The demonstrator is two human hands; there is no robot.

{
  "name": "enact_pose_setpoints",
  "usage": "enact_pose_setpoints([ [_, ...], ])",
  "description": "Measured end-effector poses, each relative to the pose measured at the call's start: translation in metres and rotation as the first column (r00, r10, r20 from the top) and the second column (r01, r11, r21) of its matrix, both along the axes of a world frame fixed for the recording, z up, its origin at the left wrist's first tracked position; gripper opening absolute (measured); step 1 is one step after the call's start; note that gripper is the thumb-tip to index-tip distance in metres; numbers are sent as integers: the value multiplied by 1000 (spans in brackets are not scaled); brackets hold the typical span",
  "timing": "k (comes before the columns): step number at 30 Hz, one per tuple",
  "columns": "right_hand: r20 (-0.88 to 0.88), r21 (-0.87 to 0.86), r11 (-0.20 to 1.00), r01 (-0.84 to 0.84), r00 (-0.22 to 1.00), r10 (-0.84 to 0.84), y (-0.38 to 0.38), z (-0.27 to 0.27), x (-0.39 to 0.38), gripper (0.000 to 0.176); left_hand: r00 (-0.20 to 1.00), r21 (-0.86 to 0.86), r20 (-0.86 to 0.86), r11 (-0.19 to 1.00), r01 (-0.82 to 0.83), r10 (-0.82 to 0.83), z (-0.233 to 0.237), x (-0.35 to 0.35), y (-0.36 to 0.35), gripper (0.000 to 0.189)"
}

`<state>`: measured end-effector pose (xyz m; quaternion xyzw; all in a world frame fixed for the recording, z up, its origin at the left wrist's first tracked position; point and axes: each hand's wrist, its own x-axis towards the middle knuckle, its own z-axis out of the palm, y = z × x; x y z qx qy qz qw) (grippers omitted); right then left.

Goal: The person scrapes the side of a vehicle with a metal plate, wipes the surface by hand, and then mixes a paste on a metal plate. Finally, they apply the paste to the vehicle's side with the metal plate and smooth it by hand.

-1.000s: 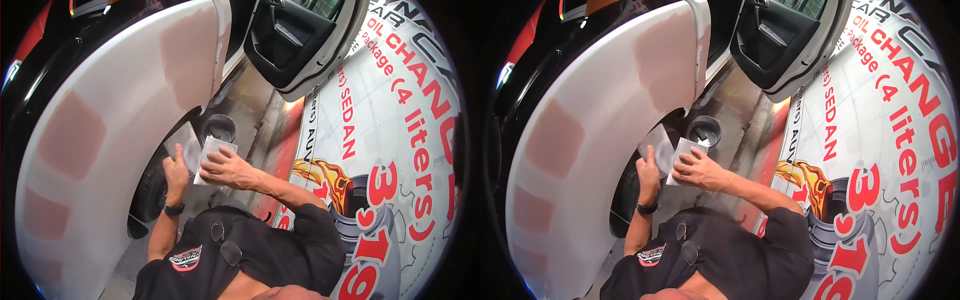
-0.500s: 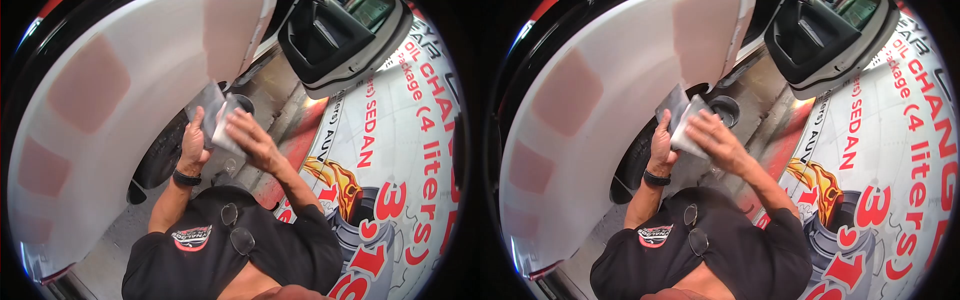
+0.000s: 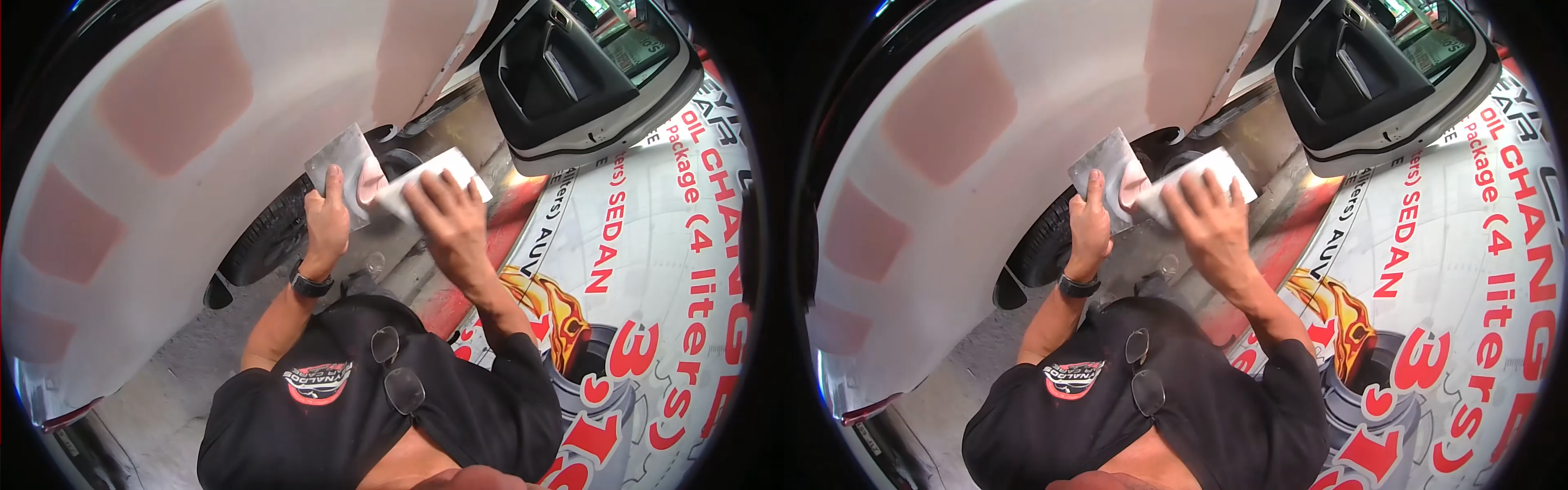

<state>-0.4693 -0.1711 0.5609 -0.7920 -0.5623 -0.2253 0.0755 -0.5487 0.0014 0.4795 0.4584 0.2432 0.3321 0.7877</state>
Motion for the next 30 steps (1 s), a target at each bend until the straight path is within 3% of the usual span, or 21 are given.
enact_pose_setpoints([
  [2, -53, 159, 987, 25, 998, -17, 7, -3, 7, 45, 995, 52, -97, 999, 14, -9, -2, -6, 0, 50],
  [4, -30, -67, 994, -92, 996, 90, 15, -17, -6, 43, 999, 35, -45, 999, 20, -18, 6, -5, -5, 45],
  [6, 36, -77, 990, -119, 992, 122, 8, -4, -5, 43, 999, 70, -33, 997, 14, -11, 7, -2, -4, 42],
  [9, 52, 178, 984, 26, 998, -36, 11, 7, -1, 40, 995, 114, -100, 993, 15, -4, -3, -9, -5, 47],
  [12, -62, 4, 988, -157, 986, 157, 13, -22, 3, 39, 993, 92, -112, 994, 56, -46, 8, -8, -6, 57],
  [13, -50, 0, 986, -167, 985, 167, 8, -9, 4, 38, 993, 111, -105, 992, 59, -47, 3, -6, -5, 57],
  [14, -107, 46, 985, -169, 979, 173, 6, 6, 6, 43, 993, 124, -108, 990, 65, -51, -2, -7, -6, 57],
  [15, -306, 134, 983, -129, 938, 165, 2, 15, 7, 48, 992, 73, -89, 993, 93, -86, -6, -9, -6, 49],
  [16, -488, 214, 974, -67, 857, 166, -1, 19, 10, 54, 990, 23, -65, 992, 125, -123, -9, -7, -5, 44],
  [17, -642, 386, 920, -67, 696, 321, 2, 13, 14, 68, 987, -20, -34, 987, 159, -159, -10, -4, -5, 42],
  [20, -691, 338, 934, -115, 643, 329, -5, -28, 17, 73, 987, -133, 8, 978, 159, -159, -6, 4, -14, 41],
  [21, -584, 267, 954, -135, 765, 271, -14, -56, 26, 76, 987, -174, 35, 971, 161, -157, -3, 6, -16, 42],
  [24, -297, -91, 993, -77, 954, 46, -48, -76, 37, 74, 996, -348, 84, 936, 60, -33, 33, 15, -29, 46],
  [25, -360, -34, 997, -69, 932, 52, -51, -83, 43, 63, 987, -437, 129, 887, 148, -101, 36, 19, -26, 47],
  [26, -555, 135, 990, -45, 824, 114, -49, -84, 51, 65, 931, -540, 238, 759, 363, -276, 20, 24, -19, 45],
  [28, -805, 422, 900, 109, 502, 316, -38, -81, 72, 67, 697, -624, 500, 345, 701, -513, -27, 38, -9, 42],
  [29, -823, 486, 860, 158, 412, 390, -32, -70, 78, 65, 618, -616, 601, 201, 762, -507, -38, 48, -18, 33],
  [30, -789, 524, 847, 97, 430, 439, -32, -58, 82, 64, 536, -590, 686, 54, 805, -493, -50, 58, -27, 26],
])
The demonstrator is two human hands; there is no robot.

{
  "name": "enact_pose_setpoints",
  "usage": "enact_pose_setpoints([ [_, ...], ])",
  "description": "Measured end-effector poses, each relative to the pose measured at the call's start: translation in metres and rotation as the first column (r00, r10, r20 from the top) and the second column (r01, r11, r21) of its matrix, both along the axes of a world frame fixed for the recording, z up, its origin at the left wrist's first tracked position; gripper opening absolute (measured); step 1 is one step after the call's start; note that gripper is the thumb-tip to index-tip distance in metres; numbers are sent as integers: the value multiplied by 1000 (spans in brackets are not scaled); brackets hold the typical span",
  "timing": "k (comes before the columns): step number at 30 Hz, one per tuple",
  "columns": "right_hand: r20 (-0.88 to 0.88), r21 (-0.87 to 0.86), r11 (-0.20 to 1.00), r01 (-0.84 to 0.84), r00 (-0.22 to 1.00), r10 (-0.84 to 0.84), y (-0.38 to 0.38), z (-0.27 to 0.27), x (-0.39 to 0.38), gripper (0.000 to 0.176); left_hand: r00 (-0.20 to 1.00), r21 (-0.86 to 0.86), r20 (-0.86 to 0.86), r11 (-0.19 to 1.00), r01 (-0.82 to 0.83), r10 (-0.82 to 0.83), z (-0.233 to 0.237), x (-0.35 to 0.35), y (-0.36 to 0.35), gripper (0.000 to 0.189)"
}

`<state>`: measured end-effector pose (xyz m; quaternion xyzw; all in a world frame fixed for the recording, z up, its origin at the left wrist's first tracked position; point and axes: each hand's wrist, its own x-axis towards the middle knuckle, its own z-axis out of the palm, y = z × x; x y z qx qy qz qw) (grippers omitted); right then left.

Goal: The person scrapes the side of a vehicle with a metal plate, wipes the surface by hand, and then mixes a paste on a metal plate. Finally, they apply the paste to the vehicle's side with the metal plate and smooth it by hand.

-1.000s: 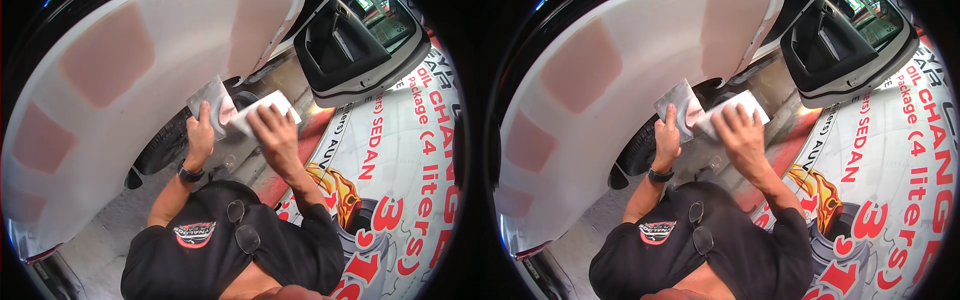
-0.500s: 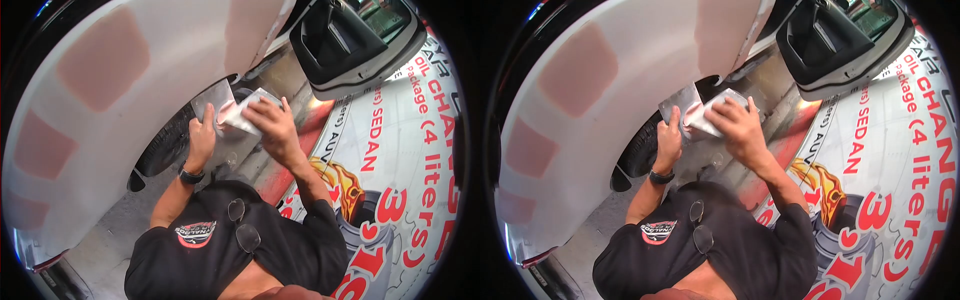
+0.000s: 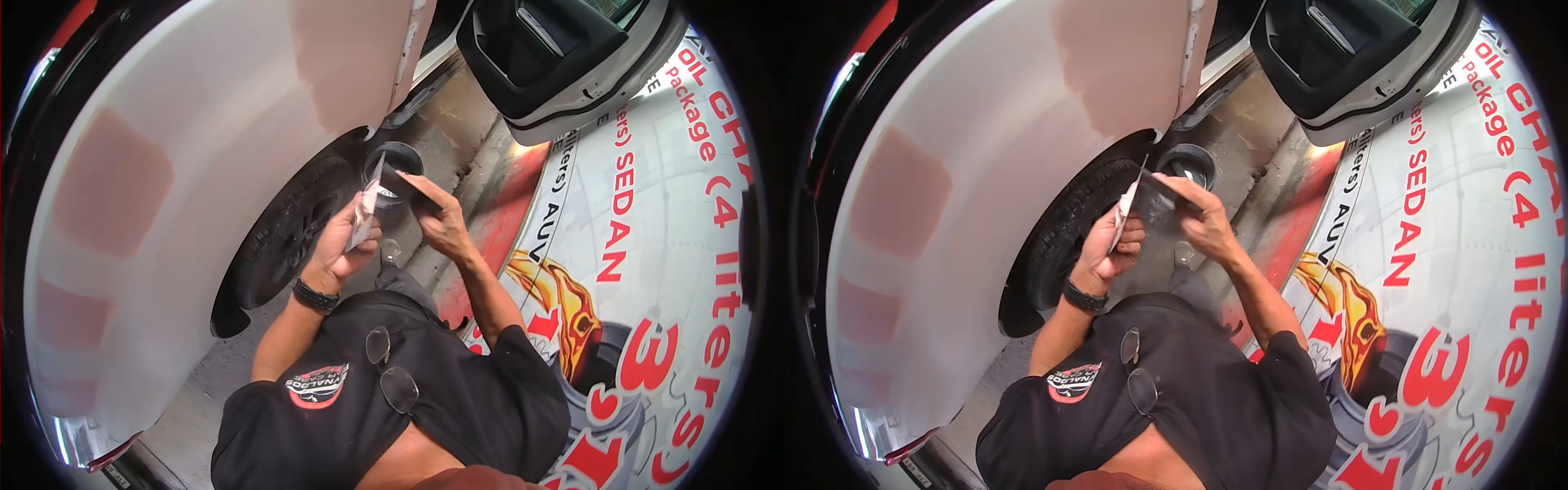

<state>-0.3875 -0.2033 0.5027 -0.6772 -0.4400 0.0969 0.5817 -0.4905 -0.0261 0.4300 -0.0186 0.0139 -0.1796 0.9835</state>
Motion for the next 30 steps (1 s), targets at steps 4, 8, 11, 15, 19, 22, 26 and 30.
enact_pose_setpoints([
  [4, 114, 181, 964, -194, 978, 175, -16, 41, 24, 56, 872, 453, -292, 860, -236, 393, 33, 31, -9, 29],
  [8, 501, -55, 997, 58, 865, -23, -26, 29, 97, 58, 835, 817, -84, 517, -255, 545, 51, 61, -22, 38],
  [11, 800, -345, 919, 192, 572, 181, -23, -8, 128, 53, 863, 964, 209, -245, -103, 461, 30, 77, -22, 45],
  [15, 735, -403, 908, -112, 552, 394, -25, -27, 136, 54, 717, 903, 375, -406, -140, 587, 27, 110, -39, 58],
  [19, 642, -567, 796, -212, 491, 589, -38, -31, 153, 53, 612, 893, 308, -444, 79, 729, 11, 126, -32, 55],
  [22, 525, -516, 801, -304, 627, 575, -50, -35, 170, 53, 472, 925, 91, 102, -367, 877, 67, 136, -23, 45],
  [26, 385, -110, 917, -383, 834, 395, -61, 13, 183, 60, 556, 834, 103, 233, -500, 825, 34, 145, -27, 45],
  [30, 384, 145, 899, -413, 861, 334, -50, 14, 164, 56, 767, 384, -26, 715, -584, 641, 30, 151, -53, 46],
])
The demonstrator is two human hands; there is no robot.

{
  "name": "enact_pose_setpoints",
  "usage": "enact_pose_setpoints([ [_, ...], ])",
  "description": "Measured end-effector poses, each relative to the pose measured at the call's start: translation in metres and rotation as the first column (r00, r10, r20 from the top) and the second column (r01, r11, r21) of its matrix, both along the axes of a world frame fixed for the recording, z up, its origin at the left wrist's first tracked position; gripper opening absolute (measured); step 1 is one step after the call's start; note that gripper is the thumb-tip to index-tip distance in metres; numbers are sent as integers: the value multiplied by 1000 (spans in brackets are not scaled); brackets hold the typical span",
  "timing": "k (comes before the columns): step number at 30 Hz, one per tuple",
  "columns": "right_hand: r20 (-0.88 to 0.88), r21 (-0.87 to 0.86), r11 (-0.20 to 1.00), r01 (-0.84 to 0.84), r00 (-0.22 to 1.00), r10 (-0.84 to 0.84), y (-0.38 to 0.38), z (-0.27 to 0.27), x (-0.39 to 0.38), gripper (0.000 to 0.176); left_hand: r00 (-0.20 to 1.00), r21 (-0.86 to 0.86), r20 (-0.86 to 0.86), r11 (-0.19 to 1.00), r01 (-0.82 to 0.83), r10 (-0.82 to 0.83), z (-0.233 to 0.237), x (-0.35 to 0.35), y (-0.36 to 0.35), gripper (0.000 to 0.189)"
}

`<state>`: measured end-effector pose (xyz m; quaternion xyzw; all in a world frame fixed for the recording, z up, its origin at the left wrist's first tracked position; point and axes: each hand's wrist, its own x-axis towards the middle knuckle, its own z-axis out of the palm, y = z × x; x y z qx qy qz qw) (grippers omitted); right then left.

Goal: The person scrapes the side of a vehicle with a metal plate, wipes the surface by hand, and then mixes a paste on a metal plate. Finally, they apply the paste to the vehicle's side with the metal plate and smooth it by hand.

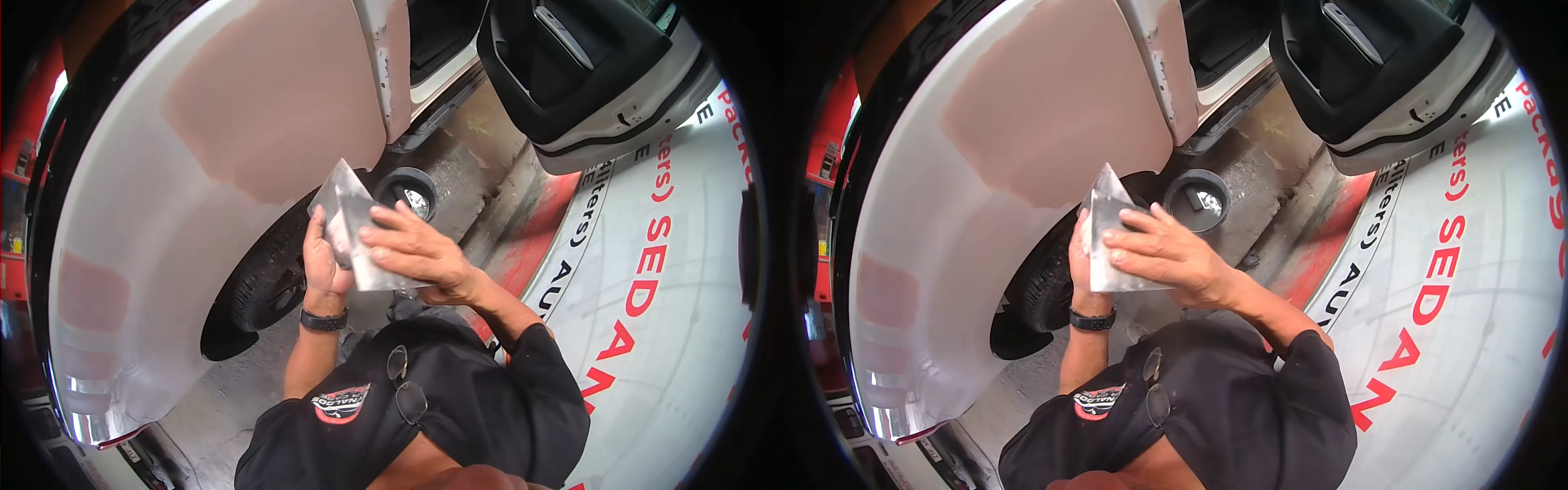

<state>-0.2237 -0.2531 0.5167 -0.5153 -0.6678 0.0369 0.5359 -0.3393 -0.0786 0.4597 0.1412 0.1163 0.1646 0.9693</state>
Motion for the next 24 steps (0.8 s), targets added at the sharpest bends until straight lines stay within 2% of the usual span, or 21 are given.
enact_pose_setpoints([
  [1, 98, -39, 999, 9, 995, -5, -1, -5, -1, 54, 992, 74, 77, 992, 98, -104, 2, -1, -4, 49],
  [2, 194, -75, 997, 24, 981, -9, -2, -8, -2, 51, 999, 148, -35, 989, 30, -25, 13, -4, -16, 48],
  [4, 371, -83, 968, 238, 908, -192, -6, -22, 1, 51, 947, 341, -210, 926, -163, 244, -1, -2, -25, 43],
  [6, 382, -118, 932, 343, 882, -276, -9, -44, 16, 56, 928, 358, -261, 920, -162, 265, -1, -5, -32, 41],
  [7, 442, -139, 910, 390, 847, -295, -13, -47, 24, 60, 925, 390, -231, 900, -194, 300, -6, -7, -32, 41],
  [10, 612, -264, 847, 460, 759, -221, -25, -67, 37, 61, 919, 401, -148, 871, -283, 366, 13, -14, -23, 43],
  [11, 302, -321, 888, 329, 924, -233, -27, -72, 35, 55, 907, 425, -131, 849, -313, 400, 31, -12, -24, 39],
  [12, -33, -324, 930, 175, 980, -195, -26, -75, 33, 49, 868, 478, -108, 791, -382, 484, 34, -9, -18, 41],
  [13, -265, -320, 931, 176, 927, -267, -23, -66, 26, 30, 850, 541, -81, 739, -401, 520, 34, -8, -14, 43],
  [14, -774, -376, 913, -156, 594, -217, -27, -52, 16, 27, 833, 603, -57, 684, -410, 550, 34, -7, -12, 44],
  [16, -952, -229, 929, -290, 265, -152, -29, -41, -4, 35, 824, 641, -39, 646, -414, 566, 35, -4, -19, 45],
  [17, -992, -122, 949, -292, 76, -104, -25, -28, -18, 38, 825, 658, -34, 634, -406, 564, 34, -3, -24, 46],
  [18, -996, -86, 936, -343, 1, -91, -21, -37, -20, 38, 865, 628, -49, 689, -362, 499, 29, -6, -27, 45],
  [20, -995, -96, 941, -325, 19, -95, -14, -60, -9, 35, 882, 661, -106, 695, -283, 460, 24, -11, -38, 43],
  [21, -986, -162, 956, -246, 72, -149, -13, -72, 1, 34, 900, 687, -113, 688, -235, 420, 12, -17, -37, 43],
  [22, -971, -237, 955, -176, 53, -232, -15, -73, 15, 34, 916, 711, -117, 676, -192, 384, 0, -23, -37, 42],
  [24, -969, -167, 986, 17, 181, -168, -18, -87, 45, 28, 885, 713, -176, 676, -187, 431, 4, -31, -50, 43],
])
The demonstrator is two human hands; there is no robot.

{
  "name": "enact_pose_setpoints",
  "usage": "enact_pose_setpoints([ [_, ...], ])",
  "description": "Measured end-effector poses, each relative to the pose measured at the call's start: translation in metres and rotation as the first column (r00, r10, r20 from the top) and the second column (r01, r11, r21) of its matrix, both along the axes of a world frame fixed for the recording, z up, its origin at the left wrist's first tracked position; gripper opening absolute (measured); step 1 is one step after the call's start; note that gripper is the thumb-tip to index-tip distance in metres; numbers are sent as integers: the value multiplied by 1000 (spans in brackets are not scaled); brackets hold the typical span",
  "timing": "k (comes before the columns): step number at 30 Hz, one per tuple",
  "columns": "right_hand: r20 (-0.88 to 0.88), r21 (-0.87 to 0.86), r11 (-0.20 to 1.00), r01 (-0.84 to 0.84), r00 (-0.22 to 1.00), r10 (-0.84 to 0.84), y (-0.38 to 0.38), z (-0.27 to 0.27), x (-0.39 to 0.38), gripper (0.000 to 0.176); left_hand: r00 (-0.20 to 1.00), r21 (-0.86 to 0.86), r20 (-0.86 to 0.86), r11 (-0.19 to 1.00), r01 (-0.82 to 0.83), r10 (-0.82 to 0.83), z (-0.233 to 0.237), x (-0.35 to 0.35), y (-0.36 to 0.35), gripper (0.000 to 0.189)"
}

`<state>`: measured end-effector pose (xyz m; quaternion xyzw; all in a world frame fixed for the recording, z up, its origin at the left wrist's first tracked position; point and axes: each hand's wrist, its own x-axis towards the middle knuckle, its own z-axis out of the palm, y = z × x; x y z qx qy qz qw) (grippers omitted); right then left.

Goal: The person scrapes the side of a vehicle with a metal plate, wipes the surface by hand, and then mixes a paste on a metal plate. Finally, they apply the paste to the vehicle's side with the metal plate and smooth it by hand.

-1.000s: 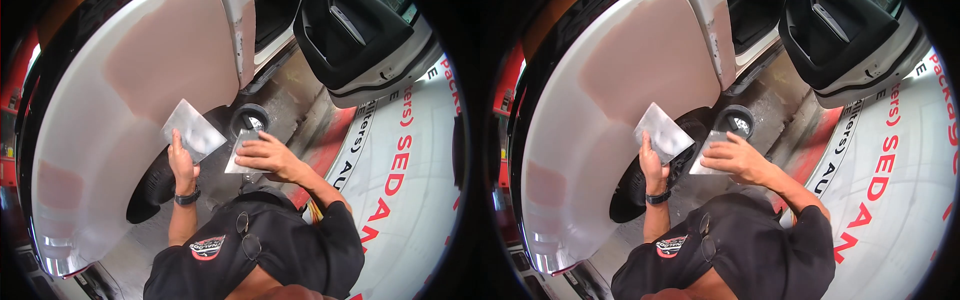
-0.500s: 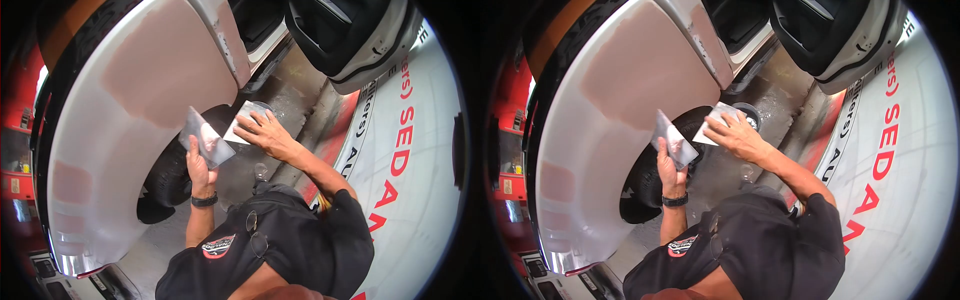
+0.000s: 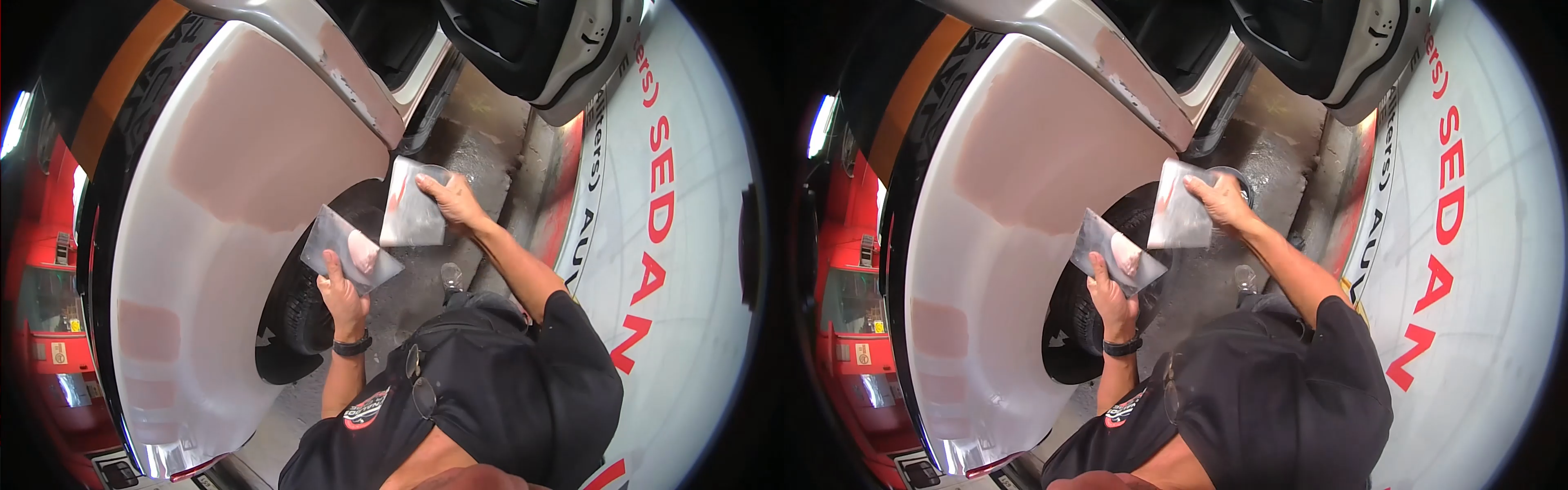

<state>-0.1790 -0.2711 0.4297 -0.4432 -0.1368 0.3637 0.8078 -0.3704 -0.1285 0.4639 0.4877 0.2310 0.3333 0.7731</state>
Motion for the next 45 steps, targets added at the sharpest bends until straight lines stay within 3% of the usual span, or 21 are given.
enact_pose_setpoints([
  [2, 462, -185, 971, 154, 885, -52, -11, 27, 1, 26, 999, 28, -27, 999, -32, 33, 4, -3, 0, 43],
  [4, 637, 67, 996, 56, 766, -86, 2, 20, -24, 50, 994, 49, -38, 994, -100, 102, 3, -3, 1, 43],
  [6, 864, -86, 981, -173, 478, 160, 1, 31, -42, 61, 982, 47, -46, 983, -180, 182, -7, -3, 8, 42],
  [9, 949, -303, 943, 140, 138, 284, 6, 1, -56, 66, 979, -102, 42, 976, -192, 197, 10, -5, 8, 39],
  [10, 949, -242, 964, 115, 237, 210, 7, -6, -54, 64, 982, -179, 78, 972, -154, 170, 15, -5, 8, 39],
  [11, 932, -175, 980, 97, 337, 133, 9, -12, -53, 63, 969, -417, 35, 885, -210, 246, 37, 5, -4, 34],
  [12, 899, -108, 991, 82, 434, 62, 10, -16, -50, 61, 783, -569, 566, 564, 598, -259, -7, -19, 34, 31],
  [14, 782, 41, 999, 21, 622, -45, 19, 2, -50, 59, 782, -803, 583, -7, 596, -221, 15, -16, 12, 31],
  [18, 829, 279, 948, -156, 537, -156, 2, 81, -73, 54, 868, -744, 451, 451, 494, -207, -25, -21, 24, 24],
  [20, 875, 259, 956, -138, 453, -172, -3, 91, -70, 59, 964, -672, 237, 696, 254, -123, -9, -20, 27, 36],
  [22, 993, 71, 996, 54, 88, -75, 1, 83, -51, 58, 979, -349, -78, 925, 152, -190, 18, -22, 11, 34],
  [24, 925, -93, 940, 328, -320, 203, 9, 63, -43, 54, 958, -52, -258, 992, 115, -125, 8, -31, 12, 40],
  [27, 879, -136, 981, 142, -439, 185, 14, 25, -58, 54, 853, 332, -513, 938, 97, 93, -15, -41, 20, 44],
  [31, 881, -191, 982, -3, -441, 170, 5, 13, -85, 45, 843, 507, -442, 861, -47, 307, -4, -31, 17, 55],
  [32, 888, -233, 972, -34, -415, 199, 4, 9, -83, 44, 728, 506, -572, 861, -50, 378, -2, -34, 28, 53],
  [34, 891, -315, 944, -97, -372, 259, 2, 4, -72, 44, 931, 181, -295, 969, -167, 216, 16, -34, 43, 48],
  [36, 940, -318, 935, -155, -179, 290, 0, 14, -65, 54, 982, -149, -20, 971, -187, 186, 31, -31, 56, 48],
  [40, 992, -38, 975, -221, 106, 63, 3, 81, -72, 70, 988, -391, 117, 919, -51, 105, 7, -26, 44, 44],
  [42, 982, 105, 968, -228, 177, -65, 13, 97, -85, 68, 906, -478, 390, 805, 352, -165, -2, -26, 39, 43],
  [44, 999, 44, 973, -227, -19, -50, 21, 87, -83, 63, 871, -788, 488, 457, 413, 55, -1, -23, 29, 45],
  [45, 996, -1, 980, -200, -91, -18, 22, 85, -81, 61, 881, -674, 466, 614, 410, -77, 0, -21, 29, 46],
])
